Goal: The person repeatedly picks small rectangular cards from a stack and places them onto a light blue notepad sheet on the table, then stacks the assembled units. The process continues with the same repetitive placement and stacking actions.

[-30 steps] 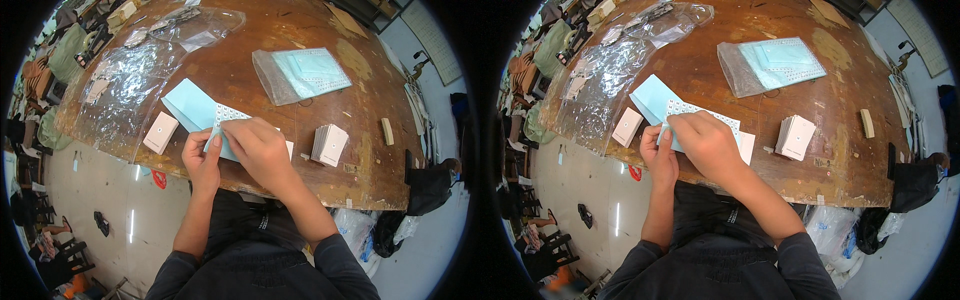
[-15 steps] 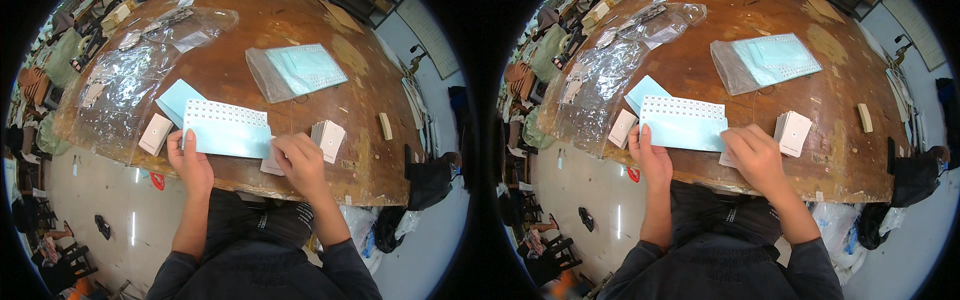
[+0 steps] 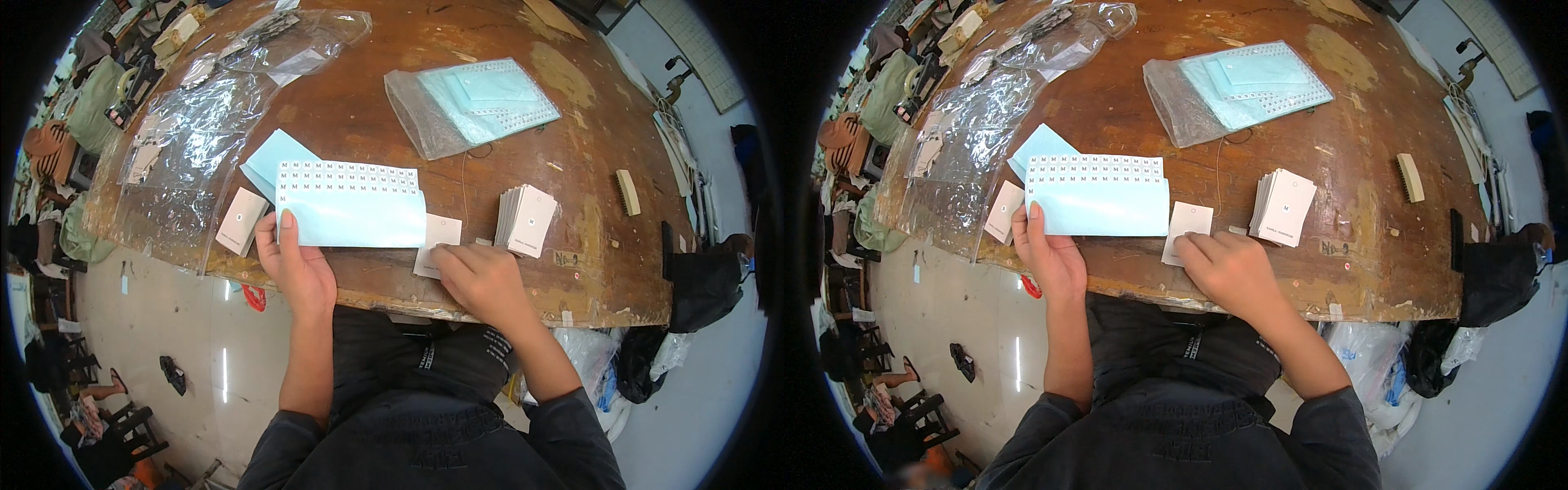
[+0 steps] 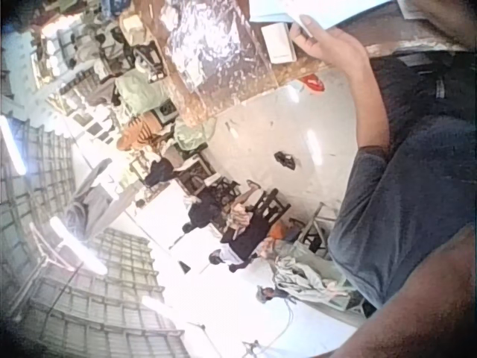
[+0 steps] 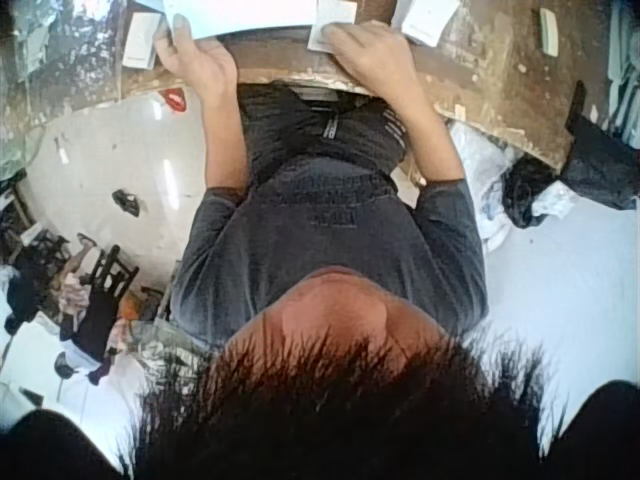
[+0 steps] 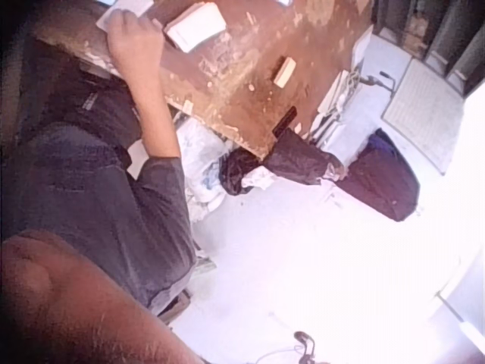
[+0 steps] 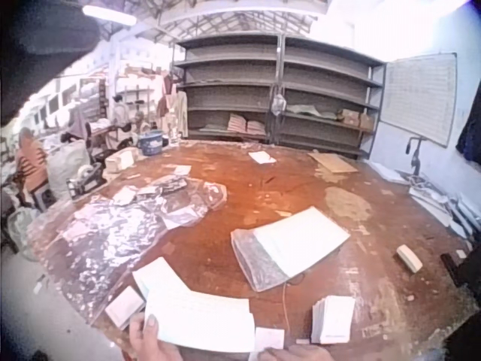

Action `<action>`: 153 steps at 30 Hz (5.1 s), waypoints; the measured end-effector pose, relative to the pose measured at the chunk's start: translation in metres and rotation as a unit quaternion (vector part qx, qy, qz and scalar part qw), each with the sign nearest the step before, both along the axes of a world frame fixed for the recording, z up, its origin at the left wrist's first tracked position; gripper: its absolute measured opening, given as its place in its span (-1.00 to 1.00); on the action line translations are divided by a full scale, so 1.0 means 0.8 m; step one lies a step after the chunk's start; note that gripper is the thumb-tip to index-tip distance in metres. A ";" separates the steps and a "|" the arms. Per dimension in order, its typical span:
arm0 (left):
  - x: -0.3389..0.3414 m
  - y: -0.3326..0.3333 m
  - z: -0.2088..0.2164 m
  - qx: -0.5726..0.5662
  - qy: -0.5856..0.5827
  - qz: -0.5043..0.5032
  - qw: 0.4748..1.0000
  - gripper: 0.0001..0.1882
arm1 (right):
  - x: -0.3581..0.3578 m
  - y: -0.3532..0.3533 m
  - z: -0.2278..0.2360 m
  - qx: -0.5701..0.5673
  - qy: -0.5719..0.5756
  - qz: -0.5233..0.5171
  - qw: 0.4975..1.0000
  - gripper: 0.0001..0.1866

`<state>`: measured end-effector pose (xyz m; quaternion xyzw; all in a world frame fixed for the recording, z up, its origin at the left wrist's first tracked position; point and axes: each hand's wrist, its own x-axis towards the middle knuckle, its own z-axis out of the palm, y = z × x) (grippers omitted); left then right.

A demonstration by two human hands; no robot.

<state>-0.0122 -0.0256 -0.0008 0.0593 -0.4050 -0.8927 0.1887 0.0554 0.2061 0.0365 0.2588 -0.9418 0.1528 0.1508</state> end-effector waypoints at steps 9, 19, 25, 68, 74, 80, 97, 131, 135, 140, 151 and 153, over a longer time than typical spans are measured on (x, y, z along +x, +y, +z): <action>-0.001 -0.002 -0.001 0.000 0.004 -0.009 1.000 -0.83 | 0.005 -0.005 0.013 -0.007 -0.094 -0.098 0.991 -0.45; -0.001 -0.001 0.000 -0.001 0.003 -0.010 1.000 -0.83 | 0.005 -0.004 0.009 -0.038 -0.103 -0.084 0.990 -0.55; -0.002 -0.001 -0.001 -0.002 0.008 -0.015 1.000 -0.83 | 0.011 -0.009 0.005 -0.024 -0.076 -0.102 0.992 -0.60; 0.009 0.001 -0.006 -0.110 0.053 -0.120 0.985 -0.87 | -0.059 -0.101 0.042 -0.299 0.044 0.044 0.952 -0.75; 0.010 -0.002 -0.004 -0.105 0.014 -0.155 0.982 -0.76 | -0.078 -0.119 0.047 -0.288 0.048 0.019 0.956 -0.75; 0.010 -0.004 -0.005 -0.126 0.035 -0.185 0.974 -0.77 | -0.076 -0.112 0.048 -0.274 0.047 0.016 0.960 -0.71; 0.012 -0.001 -0.001 -0.144 0.064 -0.195 0.968 -0.83 | -0.070 -0.107 0.057 -0.284 0.025 0.034 0.958 -0.71; -0.004 -0.002 0.005 0.022 -0.006 0.015 1.000 -0.70 | 0.002 0.005 -0.001 0.071 0.060 -0.001 0.996 -0.60; -0.003 -0.003 0.005 0.024 -0.010 0.010 1.000 -0.70 | 0.007 0.007 0.002 -0.004 0.034 -0.033 0.999 -0.57; -0.003 -0.002 0.005 0.018 -0.008 0.006 1.000 -0.70 | 0.018 0.003 0.012 -0.025 -0.087 -0.111 0.990 -0.48; -0.003 -0.003 0.007 0.020 -0.009 -0.005 1.000 -0.72 | 0.013 0.006 0.018 0.005 -0.167 -0.110 0.980 -0.48; -0.003 -0.003 0.008 0.023 -0.009 -0.008 1.000 -0.72 | 0.013 0.006 0.018 -0.010 -0.164 -0.102 0.981 -0.52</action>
